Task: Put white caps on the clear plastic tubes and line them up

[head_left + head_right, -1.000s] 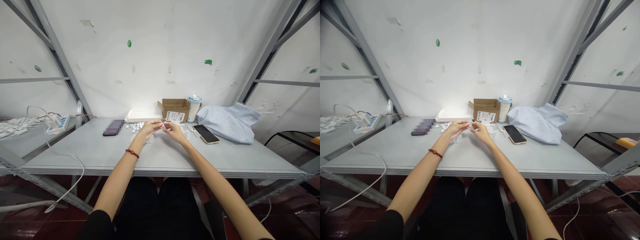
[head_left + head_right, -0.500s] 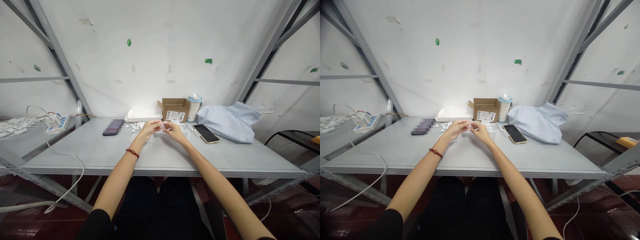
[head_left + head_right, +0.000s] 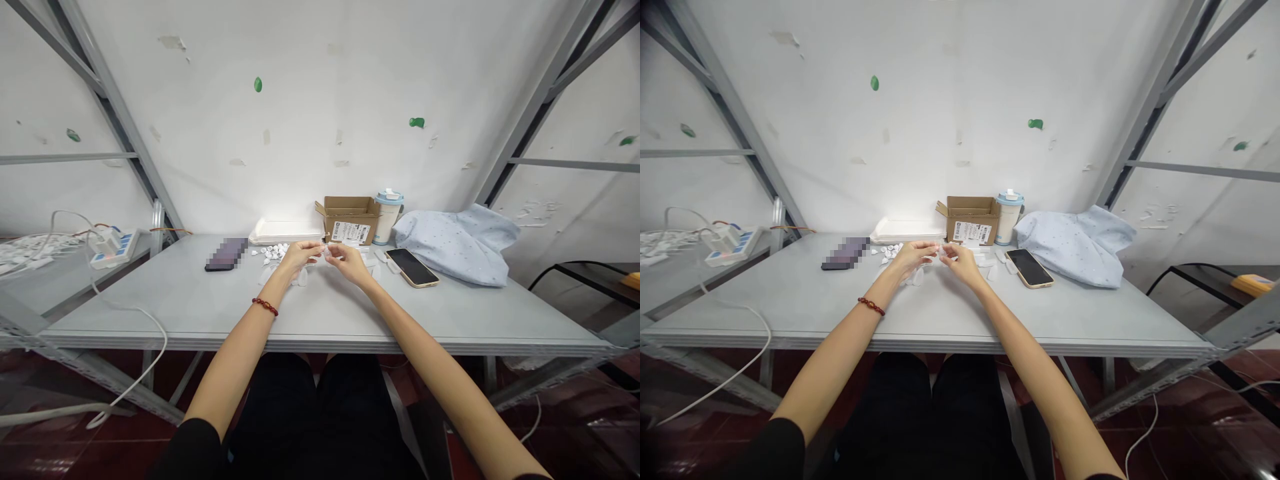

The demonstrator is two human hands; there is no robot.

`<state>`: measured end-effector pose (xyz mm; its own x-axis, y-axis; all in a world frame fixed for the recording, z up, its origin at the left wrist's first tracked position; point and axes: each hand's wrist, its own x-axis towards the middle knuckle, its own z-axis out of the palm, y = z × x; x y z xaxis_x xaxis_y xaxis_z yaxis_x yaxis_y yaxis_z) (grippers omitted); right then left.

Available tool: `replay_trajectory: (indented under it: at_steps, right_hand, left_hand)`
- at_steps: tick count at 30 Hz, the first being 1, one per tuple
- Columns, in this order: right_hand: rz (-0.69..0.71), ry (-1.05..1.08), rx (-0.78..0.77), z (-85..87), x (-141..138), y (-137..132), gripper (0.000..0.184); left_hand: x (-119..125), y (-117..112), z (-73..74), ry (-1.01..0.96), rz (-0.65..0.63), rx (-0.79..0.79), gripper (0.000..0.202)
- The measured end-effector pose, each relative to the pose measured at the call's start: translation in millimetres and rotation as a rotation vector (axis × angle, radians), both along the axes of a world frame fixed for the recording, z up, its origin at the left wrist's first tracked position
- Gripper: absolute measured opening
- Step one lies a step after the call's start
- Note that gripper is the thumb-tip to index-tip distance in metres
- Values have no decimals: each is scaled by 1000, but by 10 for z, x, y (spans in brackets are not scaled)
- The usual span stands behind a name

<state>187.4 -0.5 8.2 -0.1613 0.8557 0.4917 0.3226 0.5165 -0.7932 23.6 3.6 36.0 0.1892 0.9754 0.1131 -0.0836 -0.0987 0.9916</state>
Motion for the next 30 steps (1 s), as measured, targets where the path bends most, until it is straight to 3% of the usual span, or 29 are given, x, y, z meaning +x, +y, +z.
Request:
replay_trajectory:
  at_steps: [13, 21, 30]
  right_hand:
    - [12, -12, 6, -17, 6, 2, 36]
    - [10, -2, 10, -14, -5, -7, 26]
    - [8, 42, 4, 2, -20, -12, 22]
  left_hand:
    - [-25, -7, -17, 59, -27, 16, 26]
    - [-39, -23, 5, 56, -87, 29, 28]
    - [-39, 52, -67, 114, -56, 29, 31]
